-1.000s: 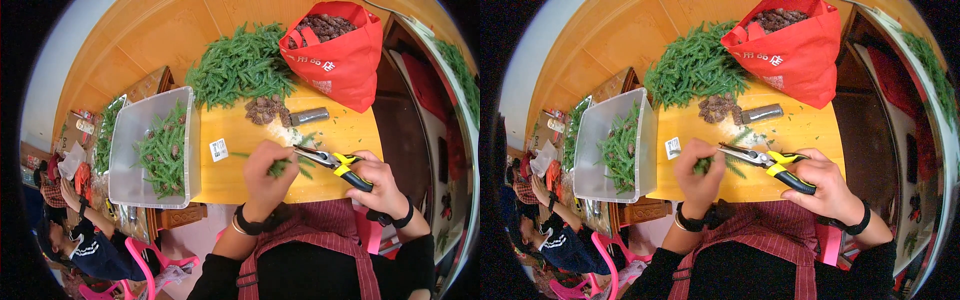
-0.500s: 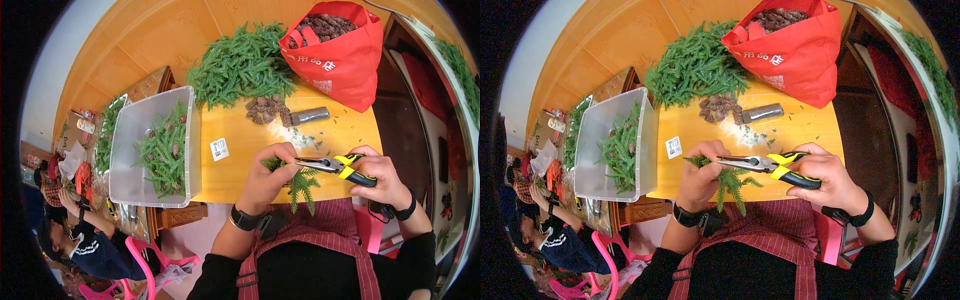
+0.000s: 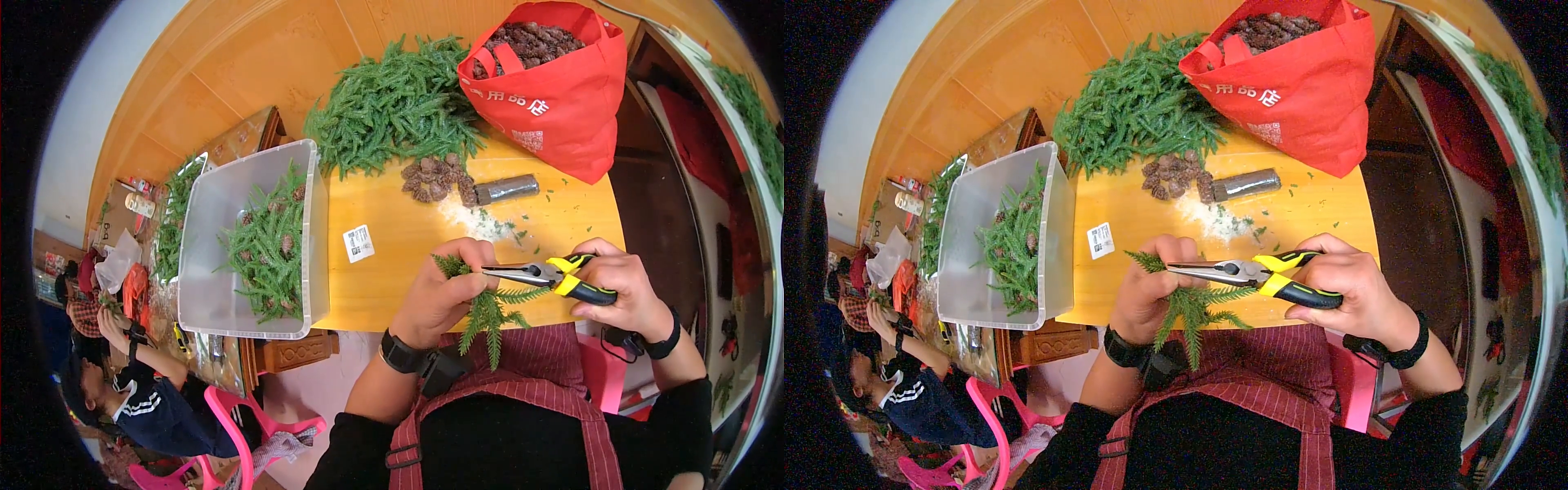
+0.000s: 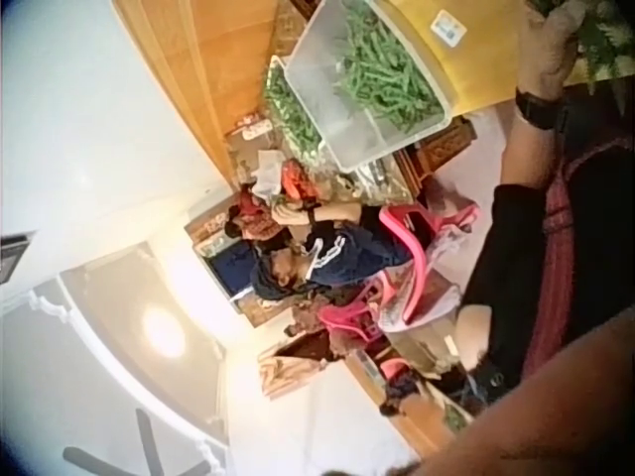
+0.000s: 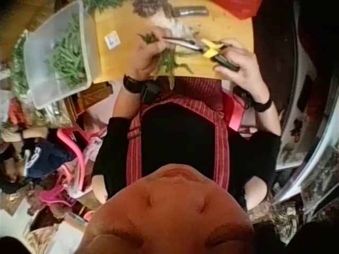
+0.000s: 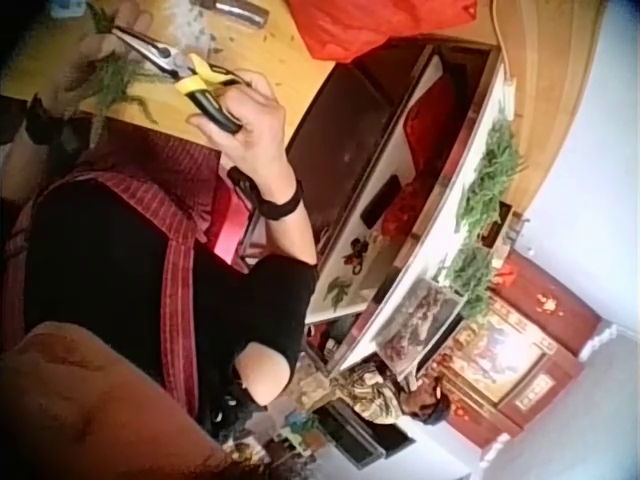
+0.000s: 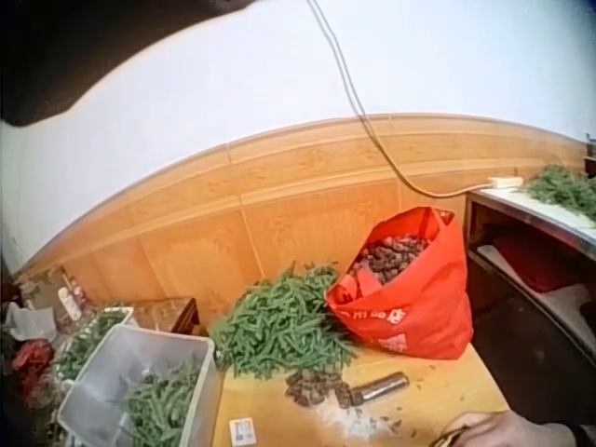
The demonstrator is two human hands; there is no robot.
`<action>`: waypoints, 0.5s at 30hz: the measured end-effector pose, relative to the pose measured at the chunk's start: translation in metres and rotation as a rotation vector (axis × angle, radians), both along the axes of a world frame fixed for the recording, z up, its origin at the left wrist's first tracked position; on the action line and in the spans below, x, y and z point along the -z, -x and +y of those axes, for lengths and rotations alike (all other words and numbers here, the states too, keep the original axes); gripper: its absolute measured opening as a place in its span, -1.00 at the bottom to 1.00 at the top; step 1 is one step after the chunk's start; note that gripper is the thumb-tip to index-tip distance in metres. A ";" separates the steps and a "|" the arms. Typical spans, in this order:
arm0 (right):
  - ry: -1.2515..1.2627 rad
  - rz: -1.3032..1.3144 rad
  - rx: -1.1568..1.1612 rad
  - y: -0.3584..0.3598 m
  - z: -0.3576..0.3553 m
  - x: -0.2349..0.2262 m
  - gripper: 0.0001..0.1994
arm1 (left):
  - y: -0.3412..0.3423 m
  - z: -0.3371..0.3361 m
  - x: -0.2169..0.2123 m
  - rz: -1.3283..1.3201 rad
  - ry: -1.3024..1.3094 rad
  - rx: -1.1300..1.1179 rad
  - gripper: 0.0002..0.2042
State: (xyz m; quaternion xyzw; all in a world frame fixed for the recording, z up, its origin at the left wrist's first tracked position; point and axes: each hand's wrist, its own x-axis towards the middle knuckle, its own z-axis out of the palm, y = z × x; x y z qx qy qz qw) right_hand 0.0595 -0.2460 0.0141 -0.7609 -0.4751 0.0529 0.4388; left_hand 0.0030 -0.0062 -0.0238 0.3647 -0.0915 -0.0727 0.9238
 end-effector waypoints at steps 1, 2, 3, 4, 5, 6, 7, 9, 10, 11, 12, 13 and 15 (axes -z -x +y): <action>-0.010 -0.010 0.019 0.000 0.000 0.003 -0.71 | 0.000 0.000 -0.001 -0.008 -0.014 -0.004 -0.84; -0.020 -0.021 0.037 0.001 -0.001 0.004 -0.69 | 0.001 -0.001 -0.003 -0.016 -0.028 -0.008 -0.86; -0.020 -0.021 0.037 0.001 -0.001 0.004 -0.69 | 0.001 0.000 -0.005 -0.016 -0.028 -0.007 -0.86; -0.006 -0.044 0.064 0.001 -0.001 0.004 -0.70 | 0.001 0.000 -0.008 -0.034 -0.113 -0.041 -0.87; 0.008 -0.067 0.090 0.002 -0.002 0.004 -0.70 | 0.000 0.000 -0.009 -0.052 -0.198 -0.074 -0.88; 0.008 -0.068 0.091 0.002 -0.002 0.004 -0.70 | -0.001 0.001 -0.008 -0.053 -0.197 -0.073 -0.88; 0.012 -0.076 0.102 0.003 -0.002 0.003 -0.69 | -0.001 0.002 -0.005 -0.095 -0.259 -0.112 -0.89; 0.015 -0.086 0.113 0.004 -0.001 0.002 -0.69 | -0.002 0.002 -0.005 -0.139 -0.321 -0.151 -0.90; 0.009 -0.049 0.091 0.003 0.000 0.001 -0.67 | -0.002 0.000 -0.007 -0.109 -0.291 -0.171 -0.93; 0.002 -0.012 0.069 0.002 0.000 0.000 -0.66 | -0.001 -0.002 -0.010 -0.079 -0.261 -0.191 -0.95; 0.002 -0.013 0.067 0.002 -0.001 0.001 -0.66 | -0.001 -0.003 -0.011 -0.080 -0.262 -0.193 -0.95; 0.009 0.060 0.091 0.002 -0.005 0.003 -0.65 | -0.001 -0.004 -0.013 -0.056 -0.257 -0.201 -0.93; 0.017 0.132 0.116 0.003 -0.008 0.002 -0.64 | 0.000 -0.004 -0.015 -0.032 -0.253 -0.207 -0.90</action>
